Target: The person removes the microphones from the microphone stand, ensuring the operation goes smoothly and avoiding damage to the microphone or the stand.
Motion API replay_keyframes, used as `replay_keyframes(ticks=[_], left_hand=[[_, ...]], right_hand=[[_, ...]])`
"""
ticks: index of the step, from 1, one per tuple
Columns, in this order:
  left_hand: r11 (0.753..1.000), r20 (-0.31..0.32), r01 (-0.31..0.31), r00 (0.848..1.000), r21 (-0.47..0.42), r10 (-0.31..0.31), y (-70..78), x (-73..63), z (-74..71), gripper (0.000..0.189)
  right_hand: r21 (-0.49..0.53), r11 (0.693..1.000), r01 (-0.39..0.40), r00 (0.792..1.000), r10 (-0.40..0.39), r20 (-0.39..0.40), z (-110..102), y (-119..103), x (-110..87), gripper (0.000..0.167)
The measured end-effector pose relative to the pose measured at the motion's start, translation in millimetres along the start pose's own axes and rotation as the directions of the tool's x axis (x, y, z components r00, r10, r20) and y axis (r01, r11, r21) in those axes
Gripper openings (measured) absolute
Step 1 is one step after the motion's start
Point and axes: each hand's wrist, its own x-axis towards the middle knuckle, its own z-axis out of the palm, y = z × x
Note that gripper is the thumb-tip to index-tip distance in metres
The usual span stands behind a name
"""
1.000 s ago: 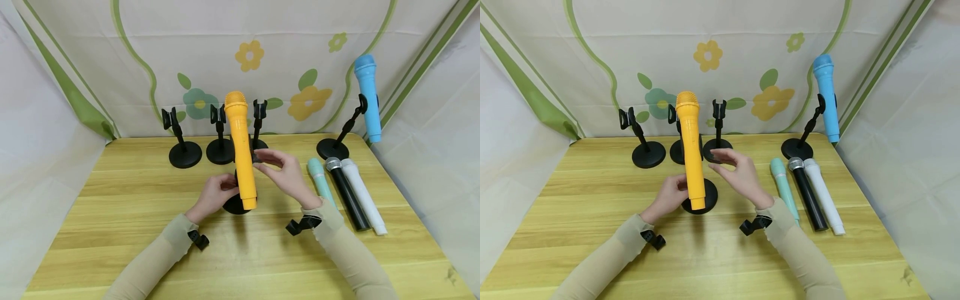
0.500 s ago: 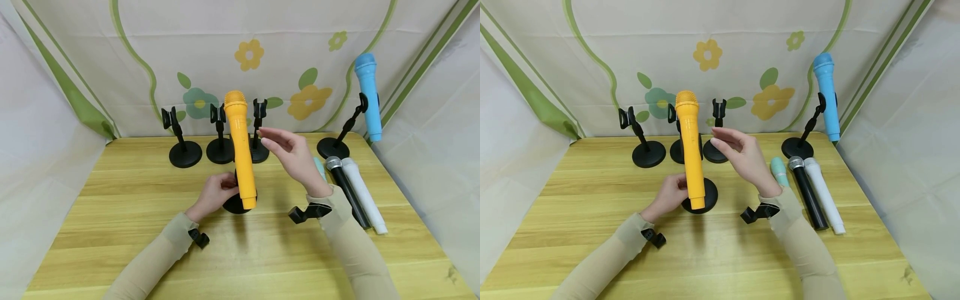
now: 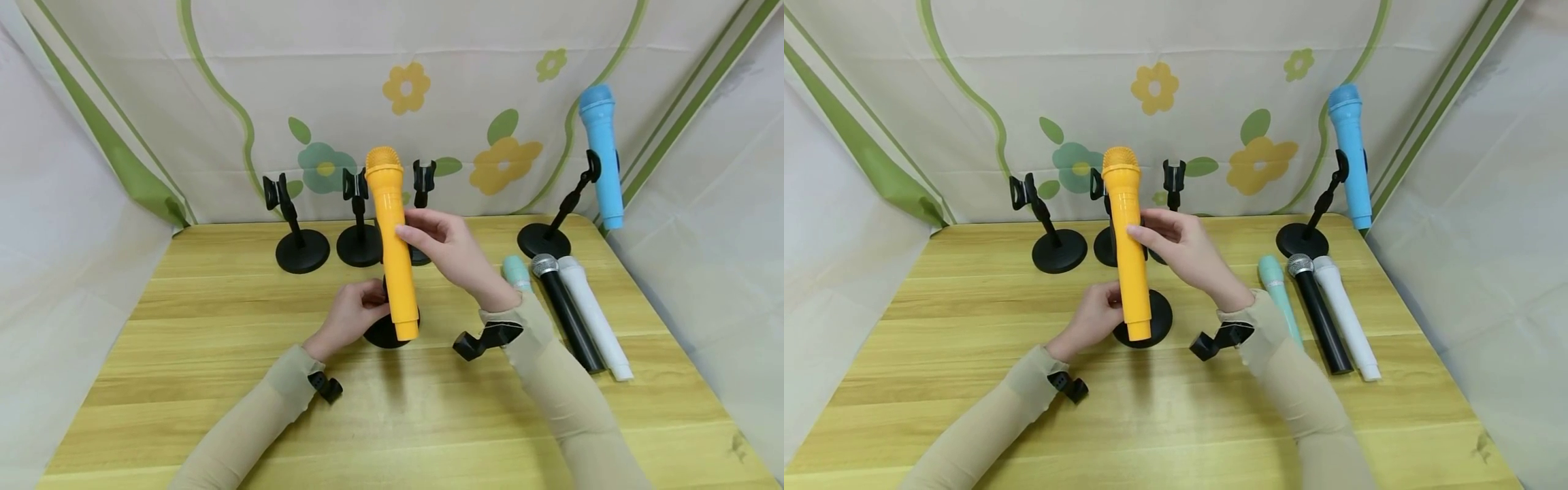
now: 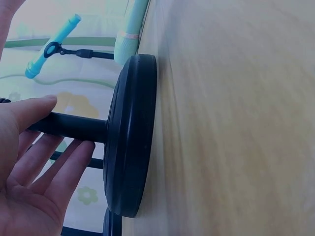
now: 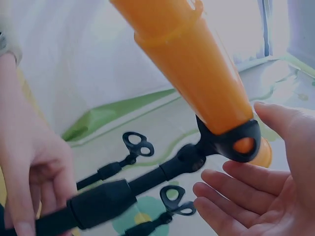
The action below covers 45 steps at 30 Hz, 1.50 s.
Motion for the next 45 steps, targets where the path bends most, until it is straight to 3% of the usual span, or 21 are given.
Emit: replay_keyframes(ticks=[7,10,22,31,38,45], left_hand=[[1.000,-0.028,-0.005,1.000,0.020,0.006,-32.6,5.3,6.3,0.022],[1.000,-0.039,-0.020,0.999,0.017,0.020,-36.2,5.6,5.9,0.023],[0.997,-0.034,-0.073,0.997,0.033,0.075,-36.2,8.8,3.1,0.016],[0.994,-0.023,-0.091,0.995,0.056,0.093,-35.1,9.8,1.8,0.019],[0.988,-0.008,-0.139,0.990,0.061,0.140,-35.3,10.8,2.5,0.018],[0.989,-0.007,-0.133,0.991,0.070,0.134,-34.5,11.9,2.4,0.019]], right_hand=[[0.093,0.995,-0.037,0.999,0.035,0.022,10.2,1.2,5.9,0.038],[0.130,0.991,-0.041,0.999,0.039,0.017,12.3,1.7,6.3,0.038],[0.221,0.974,-0.041,0.998,0.051,-0.038,12.8,-2.0,9.0,0.037],[0.203,0.979,-0.024,0.998,0.034,-0.046,12.0,-3.4,10.6,0.038],[0.240,0.971,-0.002,0.997,0.021,-0.074,10.5,-1.6,14.9,0.037],[0.240,0.971,0.021,0.996,0.000,-0.090,10.2,-5.2,19.1,0.037]])
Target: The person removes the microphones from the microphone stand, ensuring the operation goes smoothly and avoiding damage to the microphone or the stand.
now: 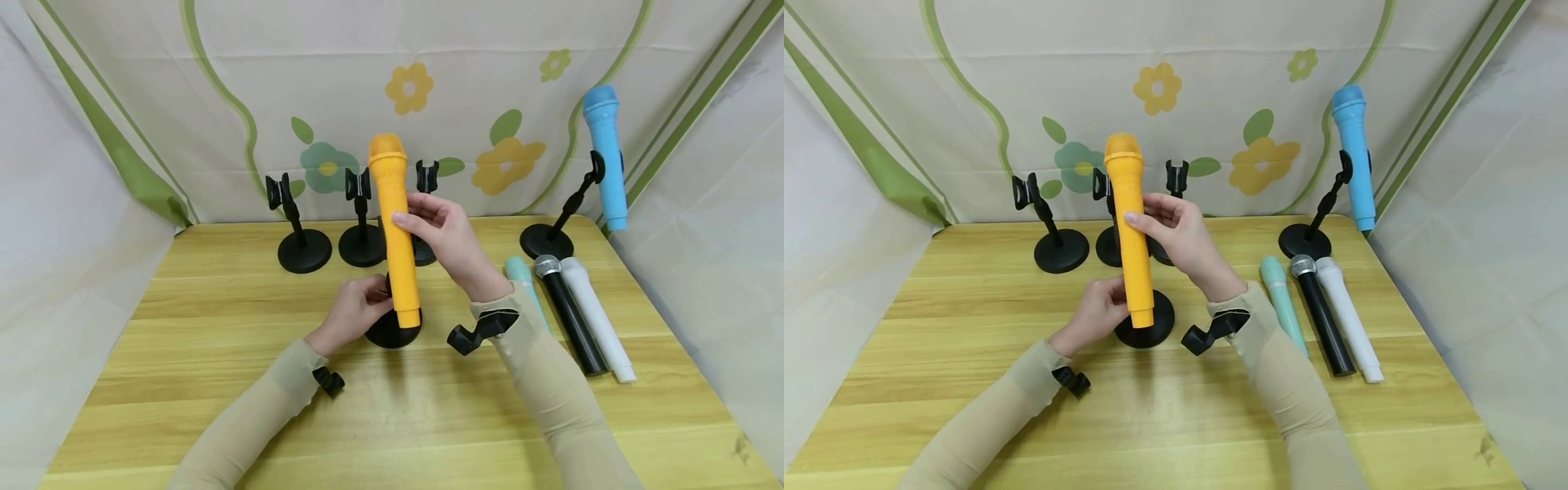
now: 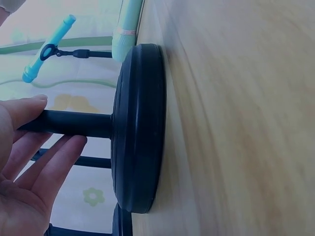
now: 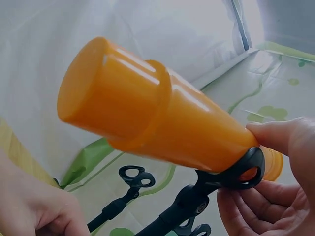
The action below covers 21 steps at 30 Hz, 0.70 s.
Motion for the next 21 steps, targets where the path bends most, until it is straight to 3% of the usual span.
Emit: replay_keyframes(ticks=[21], left_hand=[[1.000,0.014,-0.027,1.000,0.005,0.027,-3.5,-1.1,0.1,0.018]], right_hand=[[-0.048,0.998,-0.032,0.999,0.030,-0.042,0.0,-7.4,14.8,0.040]])
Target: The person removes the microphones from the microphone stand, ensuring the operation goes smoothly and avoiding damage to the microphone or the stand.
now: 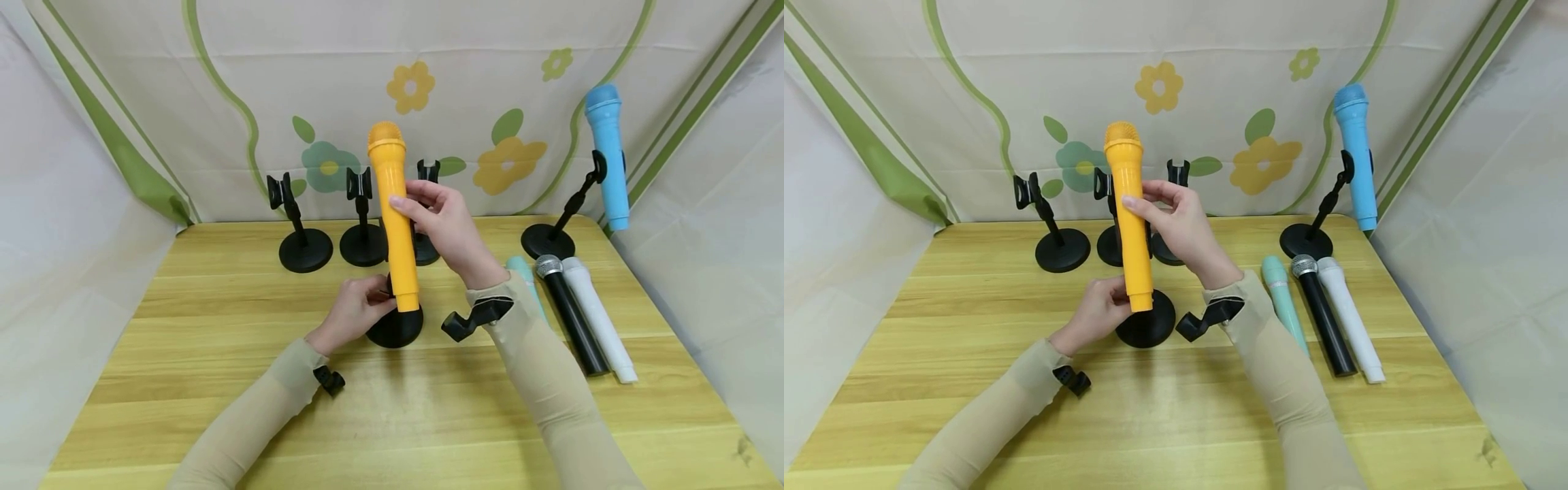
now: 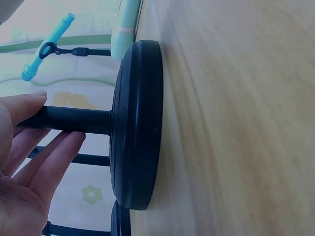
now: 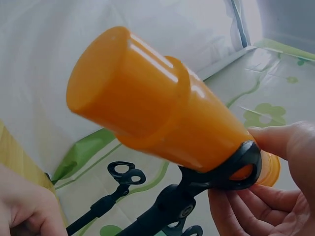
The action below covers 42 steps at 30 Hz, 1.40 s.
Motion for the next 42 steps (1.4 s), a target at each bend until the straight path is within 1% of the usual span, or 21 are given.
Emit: replay_keyframes(ticks=[10,17,26,34,42], left_hand=[[1.000,0.004,-0.009,1.000,-0.010,0.009,-2.1,1.2,-0.6,0.019],[0.999,-0.008,-0.016,1.000,0.028,0.016,-2.7,2.6,-1.8,0.015],[1.000,0.023,0.007,1.000,0.018,-0.007,-3.6,3.9,-4.8,0.022],[1.000,0.039,0.008,0.999,-0.005,-0.008,-5.1,6.5,-7.2,0.018],[1.000,0.042,0.020,0.999,0.004,-0.020,-6.7,5.9,-6.3,0.019]], right_hand=[[0.054,0.998,-0.011,1.000,0.013,-0.028,-0.1,-1.3,10.7,0.037],[0.084,0.996,-0.023,0.998,0.027,-0.050,0.1,-6.1,14.9,0.037],[0.103,0.995,-0.015,0.997,0.022,-0.069,2.9,-6.0,22.7,0.037],[0.100,0.994,-0.037,0.997,0.044,-0.065,3.0,-6.2,20.8,0.040],[0.090,0.994,-0.060,0.997,0.064,-0.048,-0.4,-2.9,15.5,0.046]])
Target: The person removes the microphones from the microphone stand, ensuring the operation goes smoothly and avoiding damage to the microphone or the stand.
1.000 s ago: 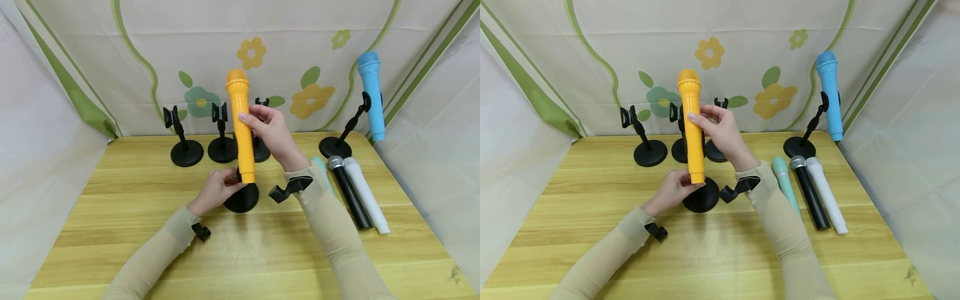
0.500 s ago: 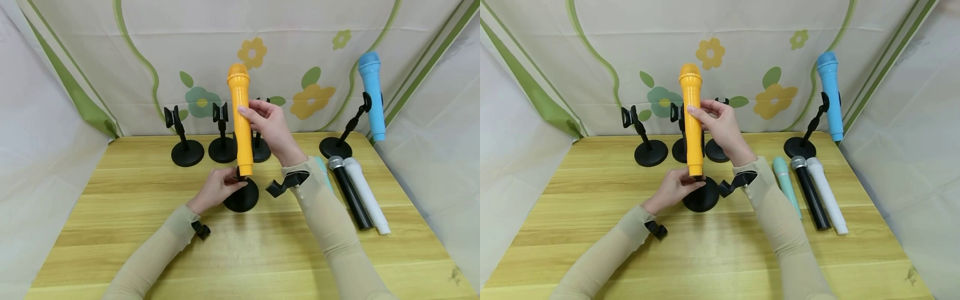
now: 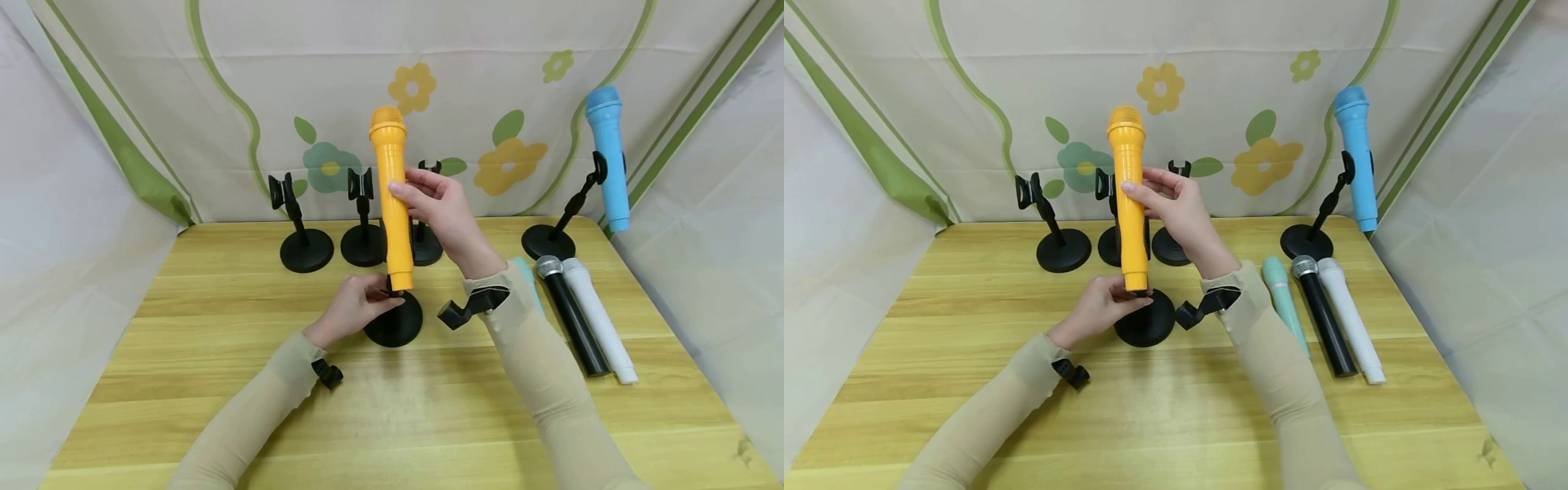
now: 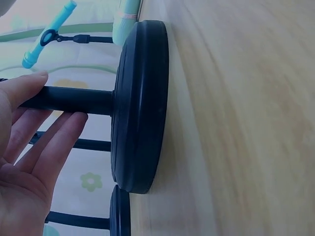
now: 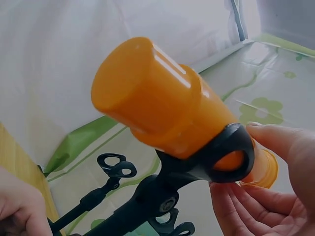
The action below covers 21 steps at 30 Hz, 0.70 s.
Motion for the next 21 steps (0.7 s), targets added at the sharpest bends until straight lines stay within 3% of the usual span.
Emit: replay_keyframes(ticks=[13,21], left_hand=[[0.999,-0.007,0.031,0.999,-0.033,-0.031,0.6,-0.2,0.4,0.021],[0.996,0.001,0.067,0.998,-0.063,-0.067,0.2,0.2,0.1,0.020]], right_hand=[[-0.091,0.996,-0.017,0.997,0.024,0.074,-9.0,2.3,-23.4,0.052],[-0.079,0.996,-0.029,0.996,0.036,0.085,-8.2,5.1,-32.0,0.053]])
